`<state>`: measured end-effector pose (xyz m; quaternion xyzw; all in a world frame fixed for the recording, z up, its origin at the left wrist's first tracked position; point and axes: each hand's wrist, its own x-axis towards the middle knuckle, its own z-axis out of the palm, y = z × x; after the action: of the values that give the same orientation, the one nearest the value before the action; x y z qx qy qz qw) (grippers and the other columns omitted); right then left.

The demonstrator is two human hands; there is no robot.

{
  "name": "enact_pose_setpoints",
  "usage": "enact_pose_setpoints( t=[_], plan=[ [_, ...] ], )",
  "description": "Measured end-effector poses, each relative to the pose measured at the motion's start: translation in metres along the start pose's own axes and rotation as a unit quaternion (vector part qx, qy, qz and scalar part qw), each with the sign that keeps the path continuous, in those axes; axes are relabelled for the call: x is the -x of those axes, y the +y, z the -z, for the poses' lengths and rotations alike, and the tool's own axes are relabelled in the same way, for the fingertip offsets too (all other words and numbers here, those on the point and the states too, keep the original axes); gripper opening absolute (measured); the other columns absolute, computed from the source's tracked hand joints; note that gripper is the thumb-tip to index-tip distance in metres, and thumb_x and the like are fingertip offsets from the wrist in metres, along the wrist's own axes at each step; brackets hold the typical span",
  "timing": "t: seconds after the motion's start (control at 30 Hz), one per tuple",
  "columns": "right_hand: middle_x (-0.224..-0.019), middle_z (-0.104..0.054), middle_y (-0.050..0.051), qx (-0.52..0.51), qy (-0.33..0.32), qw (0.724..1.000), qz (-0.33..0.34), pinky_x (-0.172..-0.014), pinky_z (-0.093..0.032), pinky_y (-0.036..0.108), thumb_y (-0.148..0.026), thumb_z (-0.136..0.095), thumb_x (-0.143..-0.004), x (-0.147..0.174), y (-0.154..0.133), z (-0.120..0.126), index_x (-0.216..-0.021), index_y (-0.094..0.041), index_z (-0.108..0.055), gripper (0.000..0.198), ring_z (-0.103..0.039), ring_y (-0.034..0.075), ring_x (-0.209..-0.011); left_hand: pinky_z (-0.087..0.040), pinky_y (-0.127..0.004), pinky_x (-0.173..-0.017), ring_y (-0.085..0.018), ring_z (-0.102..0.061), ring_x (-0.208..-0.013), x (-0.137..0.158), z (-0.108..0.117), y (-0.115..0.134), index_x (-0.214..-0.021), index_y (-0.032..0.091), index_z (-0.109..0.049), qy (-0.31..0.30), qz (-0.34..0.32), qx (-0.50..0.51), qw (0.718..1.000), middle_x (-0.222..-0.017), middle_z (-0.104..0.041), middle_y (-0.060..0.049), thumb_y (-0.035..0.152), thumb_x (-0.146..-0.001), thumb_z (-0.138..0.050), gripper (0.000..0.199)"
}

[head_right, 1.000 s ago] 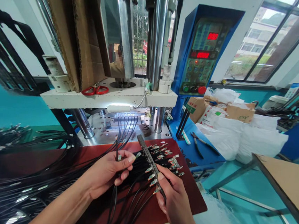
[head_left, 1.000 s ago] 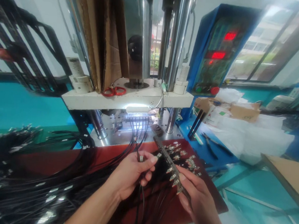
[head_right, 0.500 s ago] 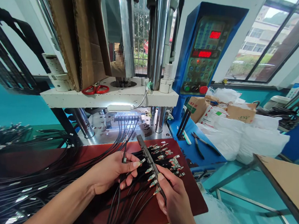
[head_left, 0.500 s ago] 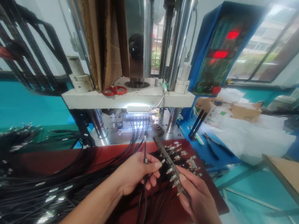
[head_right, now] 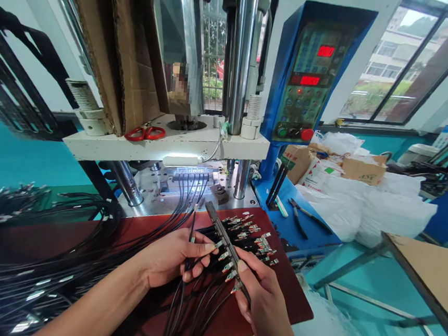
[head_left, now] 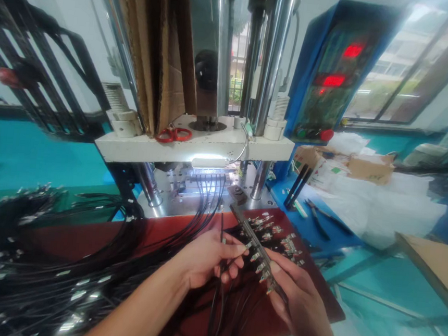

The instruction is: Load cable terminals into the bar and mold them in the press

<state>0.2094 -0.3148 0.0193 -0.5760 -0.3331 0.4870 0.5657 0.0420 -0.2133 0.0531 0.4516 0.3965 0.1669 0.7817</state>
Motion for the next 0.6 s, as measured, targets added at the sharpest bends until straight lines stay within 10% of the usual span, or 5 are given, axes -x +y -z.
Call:
enact_pose_setpoints(
  t=[0.33, 0.6],
  plan=[
    [-0.06, -0.055, -0.001, -0.053, -0.004, 0.997, -0.053, -0.031, -0.019, 0.017, -0.057, -0.069, -0.069, 0.003, -0.002, -0.003, -0.115, -0.021, -0.067, 0.058, -0.03, 0.004, -0.036, -0.031, -0.013, -0.032, -0.005, -0.049, -0.043, -0.002, 0.001, 0.004, -0.081, 0.01, -0.062, -0.018, 0.033, 0.03, 0.999, -0.062, -0.055, 0.0, 0.021, -0.079, -0.064, 0.012],
    [-0.106, -0.065, 0.006, -0.006, 0.021, 0.998, -0.051, -0.042, -0.041, 0.015, -0.058, -0.069, -0.069, 0.006, -0.005, -0.005, -0.109, -0.028, -0.071, 0.05, -0.06, 0.017, -0.077, -0.032, -0.014, -0.029, -0.007, -0.049, -0.038, -0.009, -0.011, -0.002, -0.071, 0.014, -0.052, 0.056, -0.02, -0.018, 0.998, -0.057, -0.058, 0.0, 0.022, -0.076, -0.066, 0.017]
  ],
)
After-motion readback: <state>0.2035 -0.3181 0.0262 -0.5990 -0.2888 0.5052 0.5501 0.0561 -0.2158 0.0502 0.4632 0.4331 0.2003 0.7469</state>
